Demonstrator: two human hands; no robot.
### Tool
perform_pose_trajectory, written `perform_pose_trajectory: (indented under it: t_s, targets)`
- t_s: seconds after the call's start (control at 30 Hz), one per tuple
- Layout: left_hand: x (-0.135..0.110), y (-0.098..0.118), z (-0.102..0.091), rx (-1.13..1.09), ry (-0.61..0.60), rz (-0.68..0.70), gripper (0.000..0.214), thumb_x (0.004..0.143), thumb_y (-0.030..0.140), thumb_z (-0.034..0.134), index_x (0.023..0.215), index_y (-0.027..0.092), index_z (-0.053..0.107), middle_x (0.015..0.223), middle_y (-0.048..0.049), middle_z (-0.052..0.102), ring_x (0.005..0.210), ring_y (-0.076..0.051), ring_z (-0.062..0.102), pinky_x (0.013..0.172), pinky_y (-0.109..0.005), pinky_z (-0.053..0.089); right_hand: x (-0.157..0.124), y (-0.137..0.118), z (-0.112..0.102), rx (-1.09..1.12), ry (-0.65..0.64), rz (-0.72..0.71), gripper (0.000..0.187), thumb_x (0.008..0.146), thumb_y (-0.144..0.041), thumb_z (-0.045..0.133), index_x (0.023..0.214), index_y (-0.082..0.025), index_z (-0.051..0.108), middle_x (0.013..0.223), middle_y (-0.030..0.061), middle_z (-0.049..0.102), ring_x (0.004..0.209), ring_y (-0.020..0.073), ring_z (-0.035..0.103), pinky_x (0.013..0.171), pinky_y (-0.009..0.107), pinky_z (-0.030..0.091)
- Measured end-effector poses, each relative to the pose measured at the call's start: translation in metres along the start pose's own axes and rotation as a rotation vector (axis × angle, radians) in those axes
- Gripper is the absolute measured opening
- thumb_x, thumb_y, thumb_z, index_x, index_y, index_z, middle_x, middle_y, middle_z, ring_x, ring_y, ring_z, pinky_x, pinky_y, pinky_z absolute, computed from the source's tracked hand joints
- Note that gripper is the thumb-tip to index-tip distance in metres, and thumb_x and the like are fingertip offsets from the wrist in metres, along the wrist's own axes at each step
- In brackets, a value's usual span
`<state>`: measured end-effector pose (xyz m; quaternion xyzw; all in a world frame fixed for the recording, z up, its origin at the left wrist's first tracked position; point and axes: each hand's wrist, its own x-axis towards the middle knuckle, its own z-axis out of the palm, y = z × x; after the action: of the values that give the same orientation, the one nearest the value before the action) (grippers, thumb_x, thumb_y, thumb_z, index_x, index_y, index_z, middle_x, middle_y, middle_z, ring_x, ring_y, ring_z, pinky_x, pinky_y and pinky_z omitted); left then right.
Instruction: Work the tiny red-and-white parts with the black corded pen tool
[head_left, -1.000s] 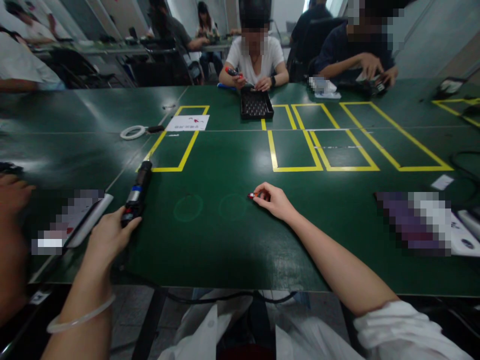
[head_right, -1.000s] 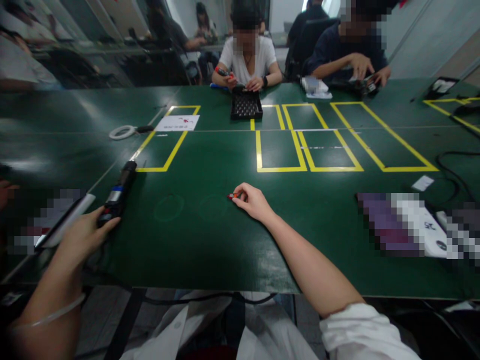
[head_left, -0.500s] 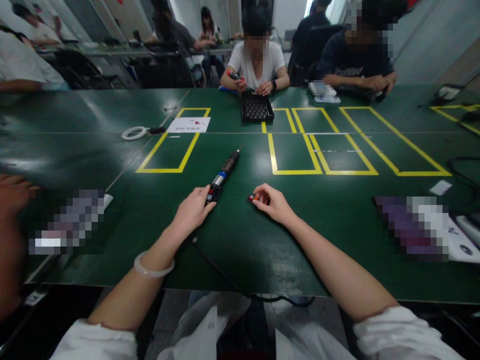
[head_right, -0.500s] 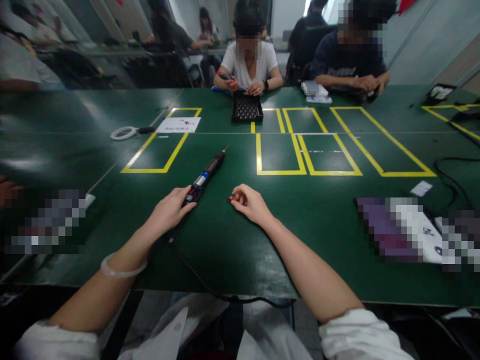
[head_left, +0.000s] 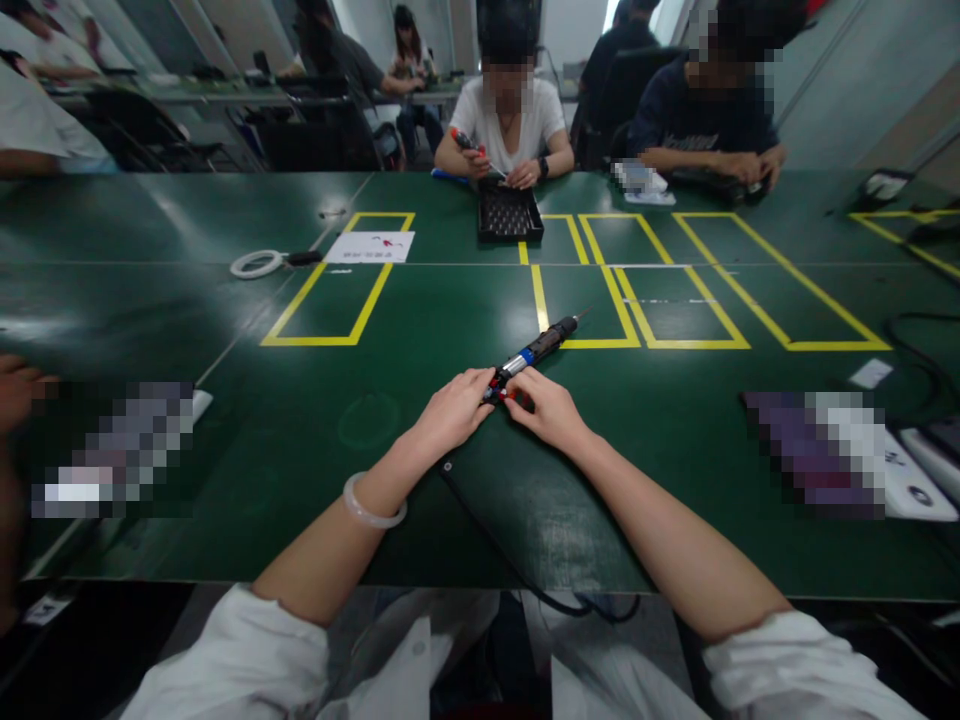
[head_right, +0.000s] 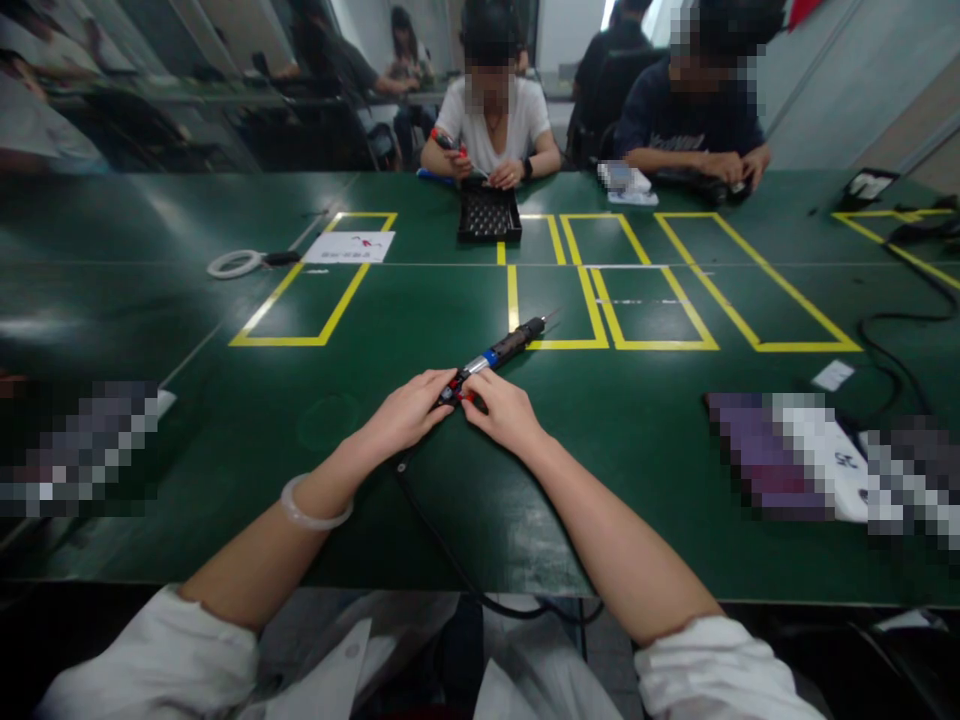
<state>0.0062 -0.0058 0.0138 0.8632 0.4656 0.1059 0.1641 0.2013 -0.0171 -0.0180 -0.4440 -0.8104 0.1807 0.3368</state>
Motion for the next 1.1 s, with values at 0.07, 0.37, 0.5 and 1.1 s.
perform_pose_trajectory:
  t_s: [0.07,0.37,0.5,1.1]
  targets:
    - [-0.001,-0.001,0.000,-0.012,0.000,0.002,0.051,0.090,0.023,0.049,0.140,0.015,0.042,0.140,-0.0158,0.051,0.127,-0.027,0.051,0.107,-0.042,0.043,0.000,-0.001,0.000,-0.028,0.007,-0.006,0.001,0.088,-0.023,0.054,0.088,-0.022,0.055,0.094,0.0031,0.059,0.075,0.0149,0.055,0.067,0.024,0.041]
    - [-0.002,0.000,0.001,0.012,0.025,0.006,0.050,0.091,0.023,0.048,0.139,0.017,0.042,0.140,-0.0151,0.051,0.128,-0.027,0.051,0.106,-0.042,0.043,0.002,0.001,0.001,-0.123,-0.026,-0.051,0.003,0.090,-0.023,0.056,0.092,-0.023,0.058,0.099,0.0051,0.061,0.087,0.0187,0.058,0.072,0.027,0.043]
    - [-0.003,0.002,0.001,0.040,0.033,0.009,0.049,0.091,0.024,0.048,0.139,0.018,0.042,0.140,-0.0139,0.052,0.127,-0.027,0.051,0.106,-0.042,0.043,0.000,0.004,-0.001,-0.085,-0.053,-0.069,0.009,0.089,-0.022,0.059,0.097,-0.024,0.060,0.105,0.0058,0.061,0.093,0.0199,0.059,0.077,0.029,0.045]
    - [0.000,0.013,0.014,0.119,0.142,-0.117,0.048,0.094,0.041,0.050,0.132,0.013,0.047,0.136,-0.0168,0.057,0.118,-0.031,0.057,0.096,-0.042,0.046,0.002,0.013,-0.001,-0.009,-0.011,0.054,0.013,0.087,-0.021,0.060,0.099,-0.022,0.056,0.084,0.0016,0.061,0.074,0.0167,0.056,0.068,0.026,0.041]
